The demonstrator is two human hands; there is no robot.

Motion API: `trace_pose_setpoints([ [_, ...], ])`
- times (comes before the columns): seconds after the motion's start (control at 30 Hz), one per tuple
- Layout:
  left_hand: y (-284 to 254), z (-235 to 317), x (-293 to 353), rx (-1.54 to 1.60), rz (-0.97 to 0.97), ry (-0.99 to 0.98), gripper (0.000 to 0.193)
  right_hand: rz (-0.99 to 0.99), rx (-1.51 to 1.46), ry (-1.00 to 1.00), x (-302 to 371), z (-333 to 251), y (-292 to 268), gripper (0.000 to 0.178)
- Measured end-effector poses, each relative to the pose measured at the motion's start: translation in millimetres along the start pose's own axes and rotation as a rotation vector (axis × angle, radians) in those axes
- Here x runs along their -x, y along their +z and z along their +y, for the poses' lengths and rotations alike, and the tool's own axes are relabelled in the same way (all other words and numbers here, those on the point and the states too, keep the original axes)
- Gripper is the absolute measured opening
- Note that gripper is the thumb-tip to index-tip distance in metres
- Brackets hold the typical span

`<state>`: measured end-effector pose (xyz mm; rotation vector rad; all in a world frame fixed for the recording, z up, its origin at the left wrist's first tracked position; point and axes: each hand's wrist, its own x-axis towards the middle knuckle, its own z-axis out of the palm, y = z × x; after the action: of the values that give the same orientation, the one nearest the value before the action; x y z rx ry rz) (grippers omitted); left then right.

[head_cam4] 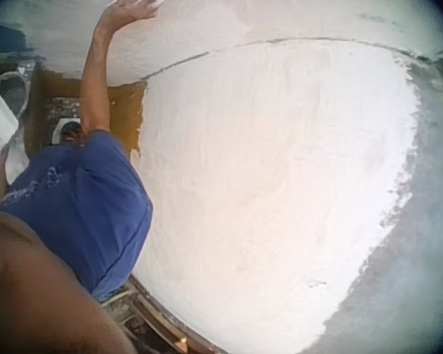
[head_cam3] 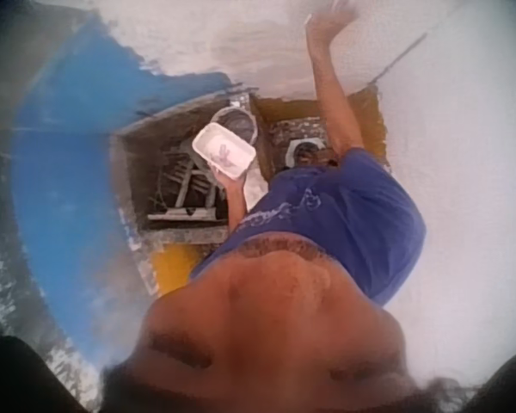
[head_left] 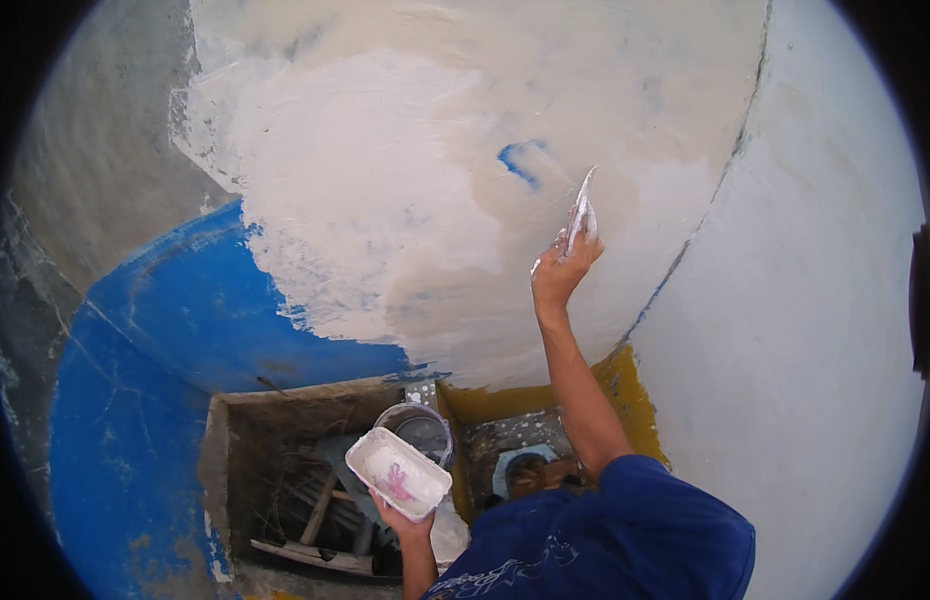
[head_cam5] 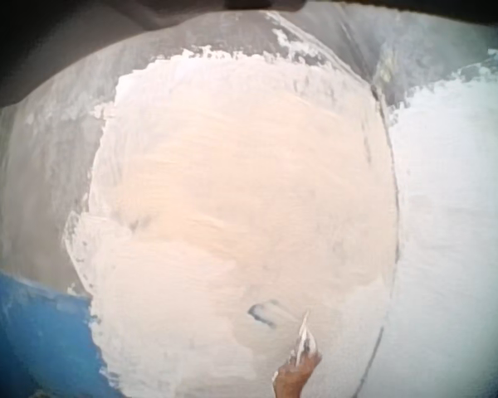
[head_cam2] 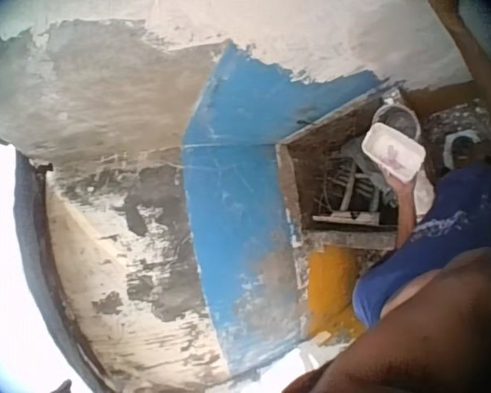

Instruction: The person applies a white compound to a wall using a putty knife, repeatedly spreading the material from a small container onto the surface and smoothing it out with the tool.

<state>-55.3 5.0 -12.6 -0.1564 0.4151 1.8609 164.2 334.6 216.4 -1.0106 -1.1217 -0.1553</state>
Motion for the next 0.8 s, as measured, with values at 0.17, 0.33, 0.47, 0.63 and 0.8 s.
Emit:
trace_pose_setpoints([
  [0.17, 1, 1, -1, 0.009, 0.003, 0.009, 0.066, -0.101, -0.005, -0.174, 25, -46, 33, 0.064],
  [0.33, -7, 1, 0, -0.016, -0.017, 0.04, 0.068, -0.226, -0.081, -0.298, 42, -58, 28, 0.062],
  [0.47, -1, -3, 0, -0.044, -0.033, 0.032, 0.068, -0.132, -0.021, -0.329, 24, -44, 28, 0.06],
  [0.63, 3, -4, -2, -0.046, -0.036, 0.034, 0.068, -0.351, 0.07, -0.389, 51, -30, 46, 0.062],
  [0.8, 4, -3, -3, -0.043, -0.076, 0.01, 0.067, -0.336, -0.164, -0.382, 46, -50, 4, 0.061],
])
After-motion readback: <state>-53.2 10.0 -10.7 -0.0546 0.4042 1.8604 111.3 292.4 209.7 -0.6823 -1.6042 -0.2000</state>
